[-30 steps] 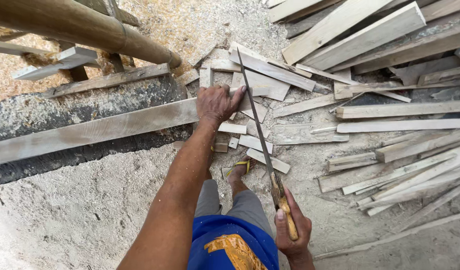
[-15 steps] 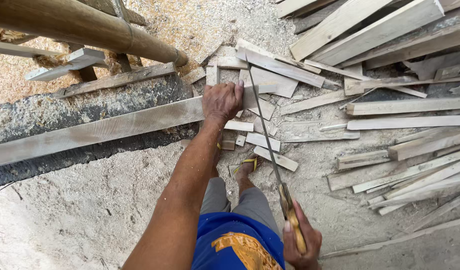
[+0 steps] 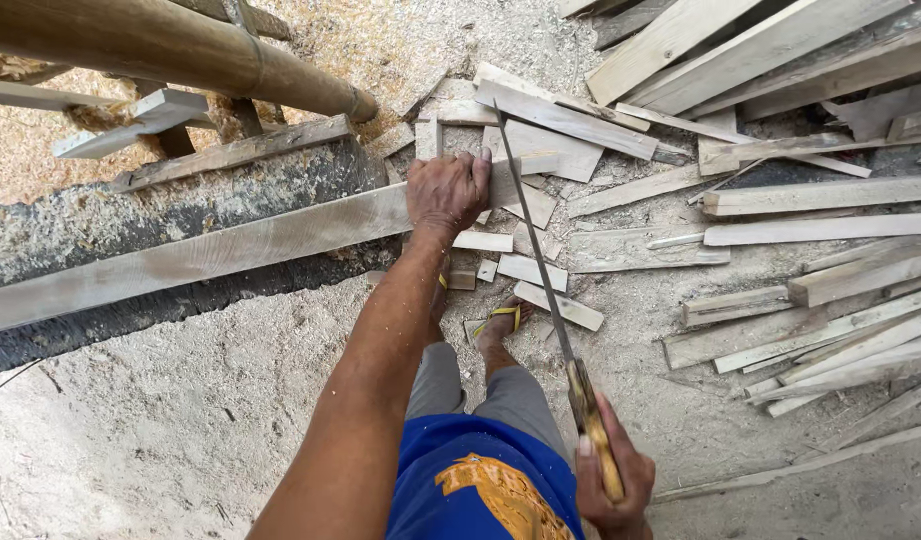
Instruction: The person measures a wooden plank with a tape measure, marks it with a pencil, and saws the plank with a hand saw on a workbench. They reposition the plank, saw additional pieces, and move cut strips aside on the sawdust-covered floor.
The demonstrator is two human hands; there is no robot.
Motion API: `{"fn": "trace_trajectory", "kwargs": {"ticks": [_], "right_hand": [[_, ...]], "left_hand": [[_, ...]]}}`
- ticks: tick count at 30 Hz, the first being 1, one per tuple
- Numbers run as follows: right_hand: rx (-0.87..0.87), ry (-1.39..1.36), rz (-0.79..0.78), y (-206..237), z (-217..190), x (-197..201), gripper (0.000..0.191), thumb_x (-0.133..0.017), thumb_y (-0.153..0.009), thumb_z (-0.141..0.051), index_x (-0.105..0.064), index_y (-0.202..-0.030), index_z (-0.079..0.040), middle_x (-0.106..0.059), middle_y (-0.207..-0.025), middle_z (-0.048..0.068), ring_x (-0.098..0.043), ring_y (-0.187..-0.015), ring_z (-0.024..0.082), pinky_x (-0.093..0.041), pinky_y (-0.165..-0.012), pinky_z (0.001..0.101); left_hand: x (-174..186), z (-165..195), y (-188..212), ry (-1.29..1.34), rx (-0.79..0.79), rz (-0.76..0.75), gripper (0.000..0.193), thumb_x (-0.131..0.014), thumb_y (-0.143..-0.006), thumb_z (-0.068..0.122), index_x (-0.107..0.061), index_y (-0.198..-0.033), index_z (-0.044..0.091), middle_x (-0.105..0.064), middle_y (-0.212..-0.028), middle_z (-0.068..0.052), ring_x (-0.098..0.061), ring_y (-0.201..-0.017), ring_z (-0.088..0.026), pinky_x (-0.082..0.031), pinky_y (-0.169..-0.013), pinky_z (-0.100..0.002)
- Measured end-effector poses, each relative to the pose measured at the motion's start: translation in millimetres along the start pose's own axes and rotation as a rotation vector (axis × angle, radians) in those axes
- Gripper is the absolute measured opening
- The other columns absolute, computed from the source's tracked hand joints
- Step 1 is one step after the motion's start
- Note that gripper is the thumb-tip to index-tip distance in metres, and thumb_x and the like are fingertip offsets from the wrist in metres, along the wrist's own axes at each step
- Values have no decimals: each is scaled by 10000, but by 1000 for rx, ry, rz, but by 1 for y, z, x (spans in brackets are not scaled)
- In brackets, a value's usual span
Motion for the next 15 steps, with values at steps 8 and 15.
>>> {"fn": "trace_trajectory", "kwargs": {"ticks": [8, 15], "right_hand": [[17, -121, 26, -195, 66, -121, 481, -575, -1020, -80, -529, -1470, 83, -713, -825, 104, -663, -641, 97, -536, -502, 243], [-117, -4, 3, 0, -17, -2, 453, -523, -974, -72, -523, -1408, 60, -754, -1178, 244, -653, -457, 18, -505, -372, 190]], "left_hand": [[-13, -3, 2, -26, 6, -73, 617, -292, -1061, 517, -713, -790, 157, -637, -665, -102, -602, -634, -281, -386, -768, -462], [-11, -4, -3, -15, 1, -96, 663, -264, -1062, 542, -689, -730, 155, -619, -608, -65, -537, -590, -239, -371, -765, -418]]}}
Point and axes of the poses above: each hand's wrist, its own y-axis away from the middle knuckle, its own x-axis out of the back of the hand, z = x × y, the point moved 3 cm from there along -y, towards the middle knuckle
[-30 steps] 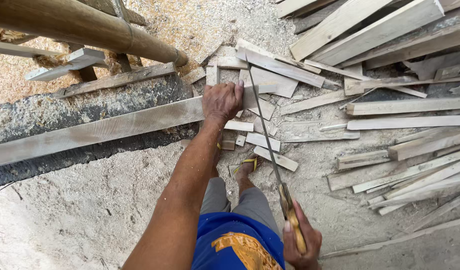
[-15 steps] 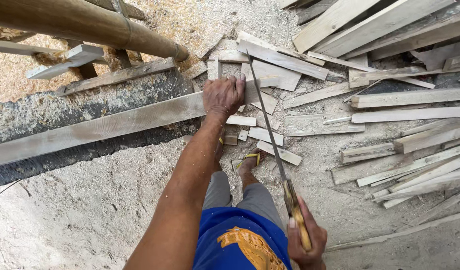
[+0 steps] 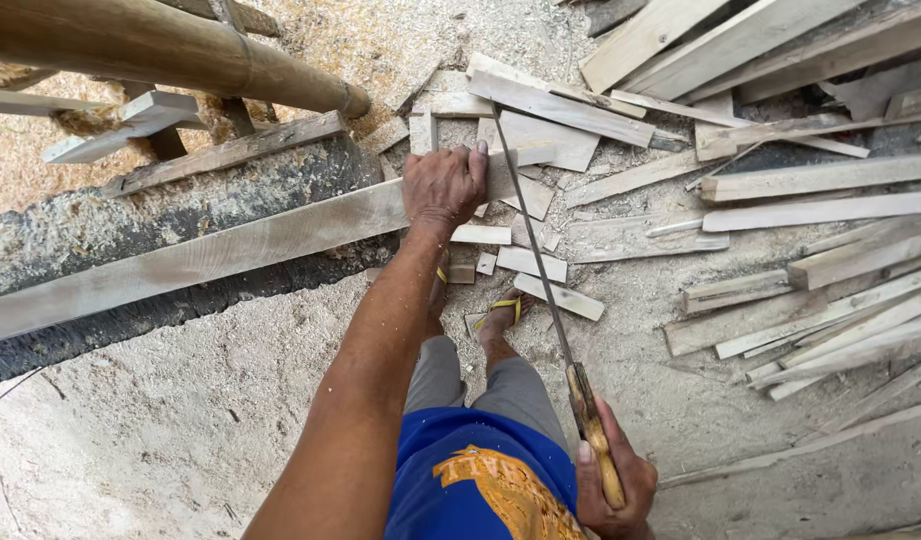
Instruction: The person measures a wooden plank with a tape measure, marks it with a pencil, and saws the plank with a hand saw on a workbench. They reposition the plank, saw additional pieces, and move cut strips aside on the sawdust-covered floor.
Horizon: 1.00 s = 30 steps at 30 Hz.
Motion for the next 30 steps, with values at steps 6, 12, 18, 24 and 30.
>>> {"fn": "trace_trajectory", "kwargs": {"ticks": [6, 12, 18, 24, 30], "right_hand": [[120, -99, 13, -195, 35, -109, 503, -552, -1019, -90, -490, -1477, 110, -689, -787, 90, -640, -574, 101, -539, -441, 247], [41, -49, 2, -61, 40, -44, 480, -553, -1001, -44, -528, -1467, 68, -772, -1080, 173, -729, -726, 108, -586, -637, 268], [197, -18, 8, -56, 23, -35, 454, -549, -1042, -66, -498, -1467, 86, -691, -1263, 272, -769, -842, 204, -645, -622, 252], [151, -118, 90, -210, 42, -120, 440, -616, -1012, -64, -560, -1422, 85, -755, -994, 200, -741, -811, 182, -602, -679, 306], [-116, -37, 18, 1, -5, -4, 527, -537, -932, -34, -502, -1449, 66, -749, -1209, 229, -733, -603, 86, -579, -522, 222]], "left_hand": [[-4, 1, 2, -22, -8, 81, 649, -264, -1054, 544, -697, -767, 156, -582, -581, -68, -507, -565, -221, -359, -745, -439], [-1, 2, 4, -19, -29, 4, 607, -298, -1068, 510, -703, -779, 163, -620, -589, -90, -562, -579, -257, -372, -748, -435], [3, 6, 2, 24, -4, 64, 609, -324, -1067, 502, -717, -760, 152, -649, -645, -106, -575, -609, -272, -392, -781, -438], [-9, 0, 2, 49, -25, 15, 627, -313, -1061, 515, -723, -748, 159, -656, -621, -84, -560, -586, -242, -373, -745, -431], [-10, -2, -2, -81, -21, -51, 686, -226, -1091, 563, -647, -720, 168, -556, -610, -50, -449, -587, -224, -357, -742, -413]]}}
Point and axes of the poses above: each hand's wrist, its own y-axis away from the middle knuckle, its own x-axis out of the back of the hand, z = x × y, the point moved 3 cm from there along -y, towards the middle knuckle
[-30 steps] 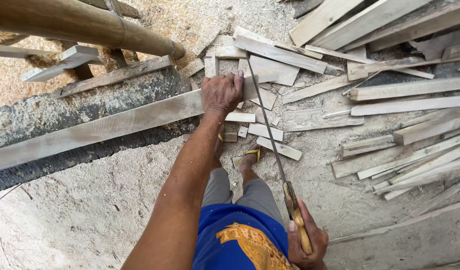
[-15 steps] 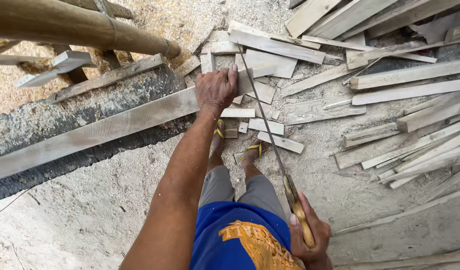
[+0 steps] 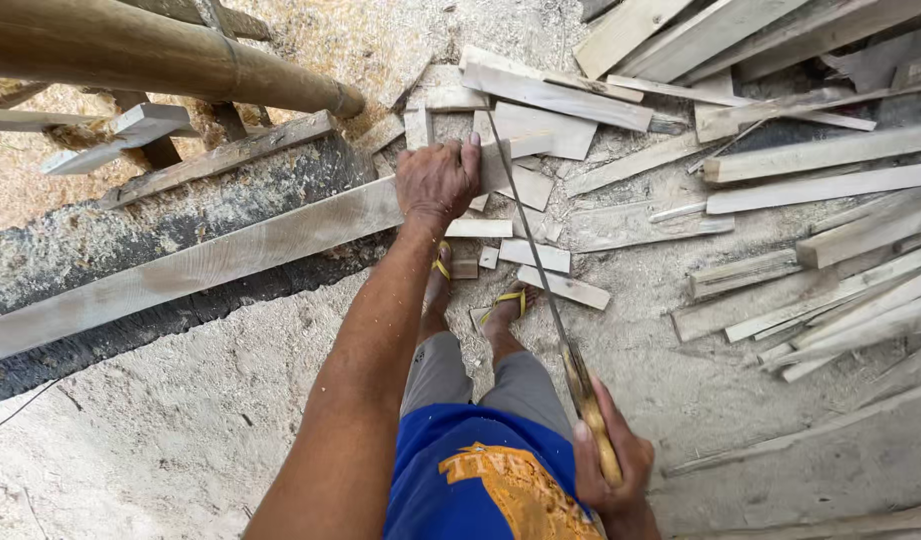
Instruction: The person measures a wooden plank with a tape measure, marks it with a pencil, and saws the plank with a hand saw on a workbench. They reposition the plank, saw additional pieces, and move cut strips aside on the sawdust-covered floor.
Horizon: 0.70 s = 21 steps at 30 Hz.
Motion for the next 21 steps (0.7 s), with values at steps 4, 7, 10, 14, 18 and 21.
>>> {"fn": "trace_trajectory", "kwargs": {"ticks": [4, 7, 10, 14, 18, 21], "right_hand": [[346, 10, 18, -93, 18, -49, 485, -520, -962, -7, -484, -1426, 129, -731, -1153, 286, -698, -600, 97, -528, -461, 236], [320, -22, 30, -216, 44, -121, 461, -595, -1018, -94, -532, -1415, 132, -722, -852, 141, -727, -667, 153, -585, -494, 239], [326, -28, 60, -197, 43, -113, 473, -590, -1000, -67, -555, -1442, 98, -749, -899, 153, -720, -709, 164, -577, -584, 279], [166, -23, 7, -23, 15, -16, 539, -581, -924, 6, -486, -1446, 98, -678, -1321, 273, -788, -964, 191, -629, -767, 260], [255, 86, 59, -29, 7, -14, 523, -656, -910, 18, -531, -1414, 87, -702, -1271, 246, -773, -1016, 246, -625, -830, 319], [298, 25, 83, -170, 21, -92, 511, -627, -898, 36, -552, -1401, 91, -733, -988, 219, -750, -836, 250, -606, -694, 324]], "left_hand": [[-4, 1, -1, 62, -11, 66, 662, -221, -1061, 559, -629, -705, 178, -545, -571, -42, -445, -552, -214, -351, -738, -415], [-6, -2, 1, 56, 8, 60, 659, -234, -1061, 551, -647, -726, 163, -570, -591, -61, -472, -570, -218, -358, -753, -429], [0, -2, 3, 72, -28, 59, 640, -255, -1061, 534, -676, -762, 156, -597, -620, -80, -518, -597, -240, -366, -750, -443], [16, 4, 2, 81, 6, 51, 628, -285, -1056, 524, -700, -771, 147, -637, -643, -102, -587, -626, -262, -379, -787, -443], [17, 11, 5, 114, 28, 94, 605, -307, -1053, 517, -710, -781, 157, -676, -670, -112, -613, -649, -275, -397, -808, -435], [11, 6, 8, 75, -15, 167, 628, -312, -1081, 519, -702, -771, 137, -686, -698, -121, -630, -691, -288, -403, -790, -444]]}}
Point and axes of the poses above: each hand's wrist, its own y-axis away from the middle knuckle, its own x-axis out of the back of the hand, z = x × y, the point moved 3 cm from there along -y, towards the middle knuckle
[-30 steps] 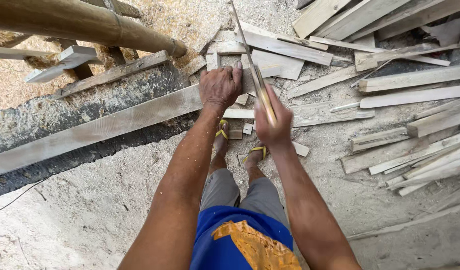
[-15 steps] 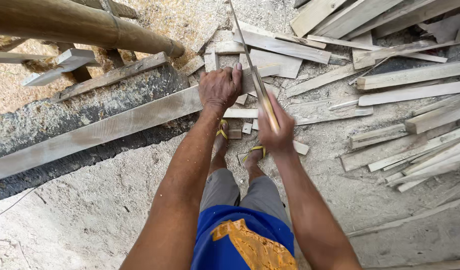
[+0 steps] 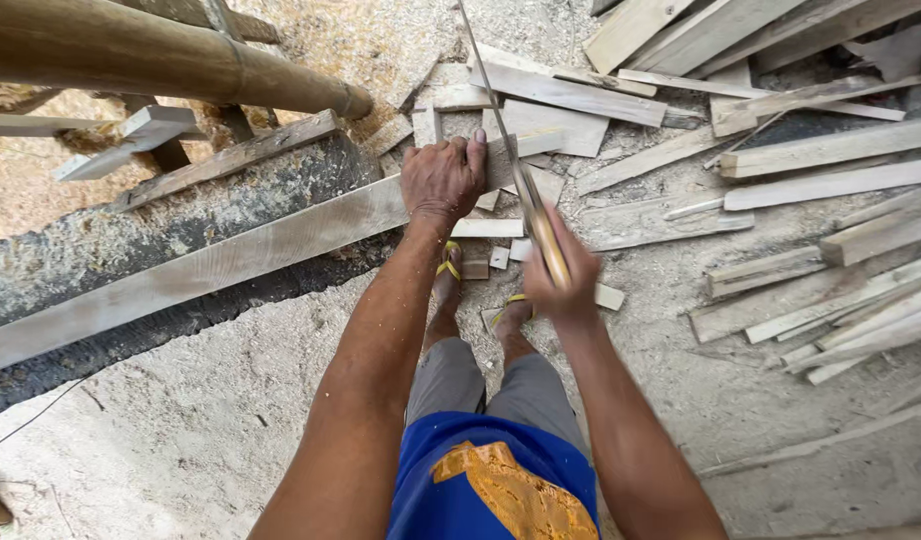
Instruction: The person measures a wooden plank with a tape measure, marks it with a pencil, and saws the plank with a hand saw on a workbench. They reposition the plank, saw additional pieces, and move cut strips aside on the sawdust-covered floor.
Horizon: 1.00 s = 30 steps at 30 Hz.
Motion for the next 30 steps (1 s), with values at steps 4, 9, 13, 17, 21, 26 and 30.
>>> {"fn": "trace_trajectory", "kwargs": {"ticks": [4, 9, 13, 17, 21, 26, 30], "right_hand": [[-85, -20, -25, -32, 16, -32, 538, -598, -890, 13, -585, -1425, 65, -716, -825, 183, -716, -658, 198, -557, -577, 326], [-176, 23, -30, 143, -58, 99, 611, -589, -788, 97, -543, -1397, 106, -745, -1178, 254, -762, -632, 138, -577, -524, 236], [20, 82, -27, 85, -43, 65, 604, -594, -789, 81, -544, -1391, 110, -725, -1077, 224, -722, -617, 143, -557, -521, 265], [-101, -33, -57, -52, 17, -35, 567, -610, -840, 23, -576, -1403, 86, -705, -865, 154, -666, -615, 160, -540, -524, 300], [-124, 17, -68, 25, -13, 18, 567, -594, -886, 35, -565, -1450, 72, -702, -849, 170, -661, -618, 209, -542, -579, 340], [-38, 198, -64, 148, -75, 113, 630, -586, -782, 92, -520, -1408, 82, -740, -1157, 245, -745, -644, 126, -582, -529, 244], [155, 69, -20, 9, -19, 15, 540, -575, -858, 73, -532, -1391, 147, -729, -964, 182, -714, -657, 147, -589, -519, 231]], "left_hand": [[-5, -10, 0, -2, -1, -102, 615, -309, -1071, 522, -709, -788, 151, -686, -709, -124, -623, -679, -314, -403, -780, -453], [1, -2, -8, -49, -25, -3, 621, -310, -1071, 517, -699, -766, 142, -662, -677, -119, -595, -642, -279, -386, -781, -453], [-6, -2, -5, -19, 27, -80, 624, -310, -1065, 519, -695, -746, 147, -641, -625, -100, -574, -607, -258, -381, -795, -427], [-6, -4, -1, 11, -5, 9, 633, -310, -1066, 521, -689, -719, 151, -629, -628, -96, -568, -623, -253, -376, -783, -437], [-2, -3, -4, 41, 5, -77, 634, -320, -1061, 541, -688, -723, 151, -608, -600, -83, -527, -585, -264, -363, -746, -432], [0, 0, -7, -15, 57, -141, 642, -287, -1070, 525, -692, -749, 144, -628, -626, -96, -553, -594, -258, -370, -774, -425], [0, -1, -6, 7, 12, -27, 643, -290, -1067, 518, -703, -759, 134, -663, -677, -120, -614, -668, -279, -385, -795, -446]]}}
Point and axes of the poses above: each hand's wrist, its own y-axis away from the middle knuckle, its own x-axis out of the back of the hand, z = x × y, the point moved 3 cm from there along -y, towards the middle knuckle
